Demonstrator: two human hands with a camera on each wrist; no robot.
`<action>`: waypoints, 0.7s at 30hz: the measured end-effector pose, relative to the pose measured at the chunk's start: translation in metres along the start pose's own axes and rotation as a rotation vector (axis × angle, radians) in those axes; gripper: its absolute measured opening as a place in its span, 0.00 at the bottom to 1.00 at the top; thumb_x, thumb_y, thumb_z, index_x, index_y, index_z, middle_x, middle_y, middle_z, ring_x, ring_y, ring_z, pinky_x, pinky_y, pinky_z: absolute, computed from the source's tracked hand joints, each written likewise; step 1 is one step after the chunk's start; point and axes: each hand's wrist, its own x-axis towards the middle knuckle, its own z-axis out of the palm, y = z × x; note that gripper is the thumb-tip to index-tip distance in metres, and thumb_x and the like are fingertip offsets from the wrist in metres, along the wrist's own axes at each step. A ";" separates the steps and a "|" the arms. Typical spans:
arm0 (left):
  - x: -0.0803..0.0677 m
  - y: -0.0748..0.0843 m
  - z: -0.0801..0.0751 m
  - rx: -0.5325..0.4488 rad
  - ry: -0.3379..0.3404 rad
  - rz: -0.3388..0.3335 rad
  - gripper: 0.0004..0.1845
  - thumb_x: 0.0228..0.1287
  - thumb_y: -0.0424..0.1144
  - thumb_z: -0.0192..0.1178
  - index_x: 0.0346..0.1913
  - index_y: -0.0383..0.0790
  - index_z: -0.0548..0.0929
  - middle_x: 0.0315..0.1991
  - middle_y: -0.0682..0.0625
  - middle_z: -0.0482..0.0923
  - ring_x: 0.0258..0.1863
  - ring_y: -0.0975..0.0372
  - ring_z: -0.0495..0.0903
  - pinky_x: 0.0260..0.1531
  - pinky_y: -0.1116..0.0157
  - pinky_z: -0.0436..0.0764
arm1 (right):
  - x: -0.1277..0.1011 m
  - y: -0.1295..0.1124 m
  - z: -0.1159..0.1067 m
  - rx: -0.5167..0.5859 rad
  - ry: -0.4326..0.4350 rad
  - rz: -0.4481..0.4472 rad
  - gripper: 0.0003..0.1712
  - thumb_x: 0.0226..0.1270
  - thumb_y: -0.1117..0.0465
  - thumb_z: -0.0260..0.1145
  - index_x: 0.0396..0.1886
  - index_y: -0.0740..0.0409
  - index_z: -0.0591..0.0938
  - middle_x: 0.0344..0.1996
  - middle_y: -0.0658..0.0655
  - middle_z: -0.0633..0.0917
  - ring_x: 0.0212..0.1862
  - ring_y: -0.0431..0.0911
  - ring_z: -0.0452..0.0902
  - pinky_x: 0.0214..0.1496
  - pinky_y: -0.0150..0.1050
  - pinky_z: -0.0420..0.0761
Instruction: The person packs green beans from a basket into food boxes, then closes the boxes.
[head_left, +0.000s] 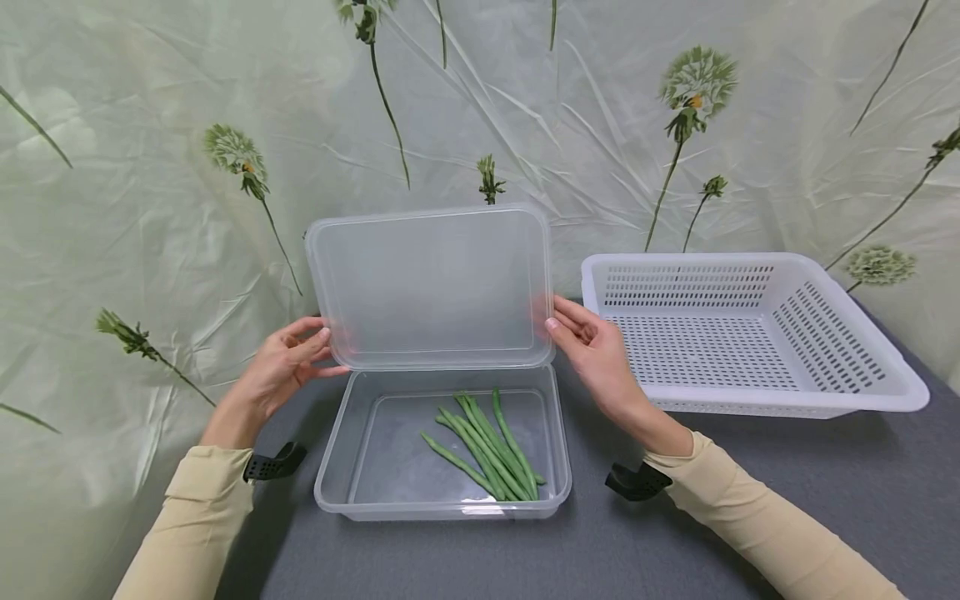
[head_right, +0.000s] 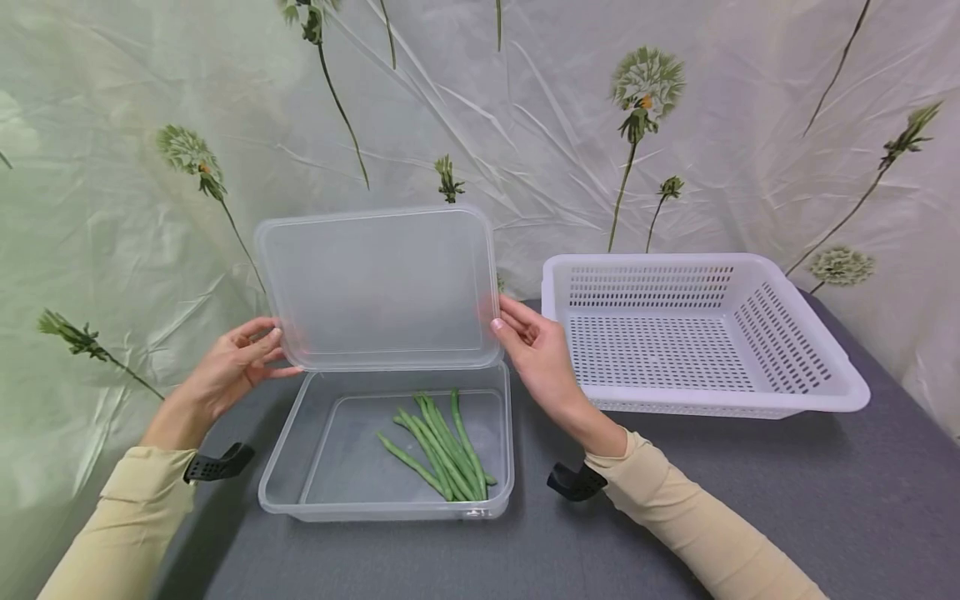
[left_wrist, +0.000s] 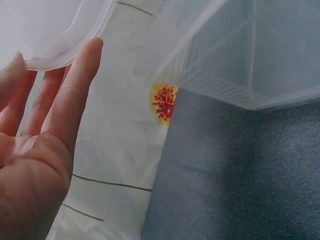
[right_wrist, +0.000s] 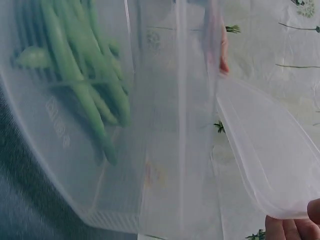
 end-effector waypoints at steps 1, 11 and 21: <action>-0.001 0.000 0.001 0.011 0.008 0.002 0.15 0.77 0.25 0.44 0.47 0.39 0.82 0.44 0.47 0.83 0.45 0.54 0.85 0.42 0.51 0.84 | 0.000 -0.001 -0.002 -0.014 -0.002 0.013 0.23 0.72 0.71 0.60 0.64 0.73 0.73 0.56 0.66 0.81 0.57 0.46 0.80 0.58 0.39 0.77; -0.013 0.005 0.009 0.161 0.079 0.089 0.16 0.75 0.26 0.50 0.42 0.42 0.88 0.32 0.53 0.83 0.29 0.65 0.80 0.31 0.66 0.82 | -0.003 -0.018 -0.019 -0.242 -0.022 0.086 0.17 0.68 0.62 0.68 0.53 0.64 0.85 0.32 0.53 0.83 0.29 0.43 0.74 0.31 0.33 0.76; -0.019 0.009 0.017 0.113 0.068 0.011 0.15 0.76 0.26 0.47 0.43 0.41 0.85 0.32 0.48 0.86 0.27 0.61 0.85 0.17 0.71 0.79 | -0.006 -0.031 -0.023 -0.006 -0.101 0.262 0.22 0.71 0.63 0.64 0.61 0.70 0.77 0.34 0.59 0.88 0.28 0.47 0.85 0.32 0.41 0.85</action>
